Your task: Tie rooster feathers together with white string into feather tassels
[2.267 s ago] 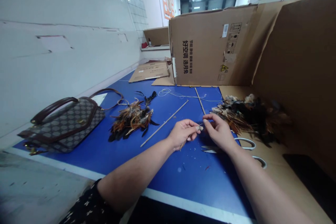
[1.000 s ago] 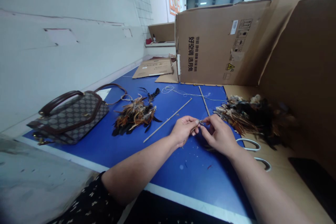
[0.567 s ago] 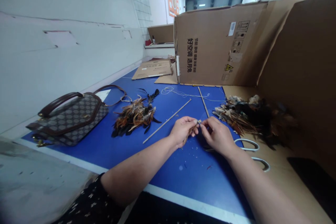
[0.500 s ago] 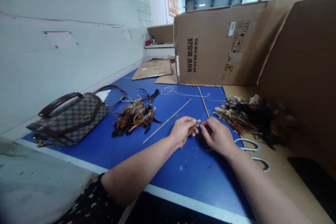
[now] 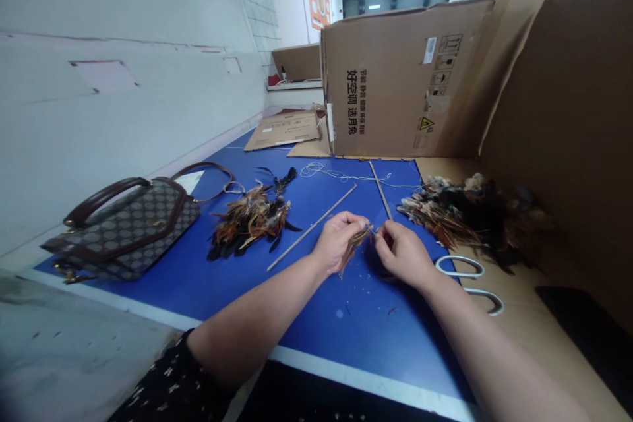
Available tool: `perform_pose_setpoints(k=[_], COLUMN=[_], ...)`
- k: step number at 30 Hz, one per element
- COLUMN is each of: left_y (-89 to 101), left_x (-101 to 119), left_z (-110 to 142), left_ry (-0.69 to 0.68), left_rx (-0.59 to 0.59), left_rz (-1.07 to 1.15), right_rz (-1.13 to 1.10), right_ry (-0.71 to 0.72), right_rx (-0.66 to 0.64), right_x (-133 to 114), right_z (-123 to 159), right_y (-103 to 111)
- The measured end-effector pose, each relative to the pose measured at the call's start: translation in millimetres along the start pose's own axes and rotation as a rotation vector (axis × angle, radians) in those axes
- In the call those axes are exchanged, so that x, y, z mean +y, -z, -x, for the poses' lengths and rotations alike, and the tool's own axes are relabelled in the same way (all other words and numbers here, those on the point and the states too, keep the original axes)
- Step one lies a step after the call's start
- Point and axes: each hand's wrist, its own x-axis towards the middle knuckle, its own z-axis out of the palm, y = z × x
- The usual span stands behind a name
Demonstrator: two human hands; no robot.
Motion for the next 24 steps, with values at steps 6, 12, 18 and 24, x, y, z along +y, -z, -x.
perform_pose_setpoints(k=[6,12,18,24], left_y=[0.7,6.0,13.5,18.1], left_x=[2.0,3.7,5.4,6.9], left_z=[1.7,-1.2,-4.1,-6.6], left_ry=[0.038,0.037,0.056,0.072], left_rx=[-0.147,-0.18,-0.228,-0.179], left_rz=[0.041,-0.074,-0.162,-0.271], right_rz=[-0.018,0.1,0.112,-0.149], right_ry=[0.016,0.024,0.039,0.157], right_rx=[0.013,0.108,0.13,0.105], right_x=[3.8,2.0,1.1,1.4], right_z=[0.0,0.1,1.4,-0.7], right_y=[-1.5,-5.4,-4.2,15.3])
